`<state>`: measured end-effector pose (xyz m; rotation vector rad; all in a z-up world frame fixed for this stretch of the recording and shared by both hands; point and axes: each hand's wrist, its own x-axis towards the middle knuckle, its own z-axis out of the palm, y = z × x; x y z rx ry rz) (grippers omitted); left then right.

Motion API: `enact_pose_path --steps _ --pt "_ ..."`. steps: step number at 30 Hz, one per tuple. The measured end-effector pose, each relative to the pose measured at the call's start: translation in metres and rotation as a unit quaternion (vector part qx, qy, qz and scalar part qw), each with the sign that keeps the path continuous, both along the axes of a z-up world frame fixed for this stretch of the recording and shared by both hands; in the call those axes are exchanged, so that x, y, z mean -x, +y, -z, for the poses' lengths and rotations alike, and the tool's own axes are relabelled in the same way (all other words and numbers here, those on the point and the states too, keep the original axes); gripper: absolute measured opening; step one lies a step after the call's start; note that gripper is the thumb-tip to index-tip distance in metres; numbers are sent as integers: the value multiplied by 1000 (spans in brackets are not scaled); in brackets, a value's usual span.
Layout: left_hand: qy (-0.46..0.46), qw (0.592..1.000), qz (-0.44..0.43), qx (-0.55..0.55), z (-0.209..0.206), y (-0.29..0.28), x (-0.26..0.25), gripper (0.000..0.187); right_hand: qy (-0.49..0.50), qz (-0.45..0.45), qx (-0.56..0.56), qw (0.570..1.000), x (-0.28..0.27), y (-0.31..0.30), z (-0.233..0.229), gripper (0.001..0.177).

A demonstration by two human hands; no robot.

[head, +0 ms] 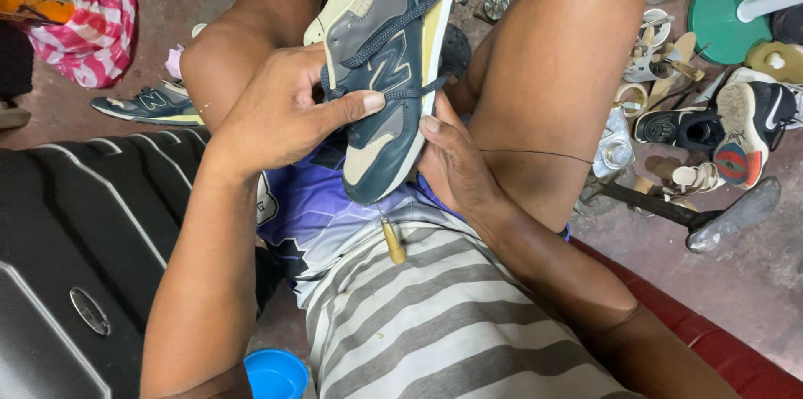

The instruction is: The person sits on the floor and sews the sole of a blue and white sneaker using a needle and thread. They repeatedly pass the needle through the shoe's sole and upper, pulling the thread tight to secure the parts together.

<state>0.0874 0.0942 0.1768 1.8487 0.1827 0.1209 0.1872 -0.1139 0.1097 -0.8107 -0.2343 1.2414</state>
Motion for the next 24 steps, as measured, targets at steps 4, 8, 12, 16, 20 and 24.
enact_pose_path --steps 4,8,12,16,20,24 --pt "-8 1000 5 -14 -1 1 -2 27 0 -3 3 1000 0 -2 7 79" --pt "24 985 -56 163 12 5 3 19 94 20 18 995 0 -5 24 70" --pt "-100 935 -132 312 28 37 24 22 170 67 35 983 -7 -11 30 57" --pt "-34 942 -278 187 23 64 54 27 201 78 77 973 -13 -19 43 53" --pt "38 924 -320 -204 -21 47 81 10 191 115 67 973 -26 -38 71 49" --pt "39 870 -289 -398 -74 1 79 17 188 124 70 972 -17 -52 75 49"
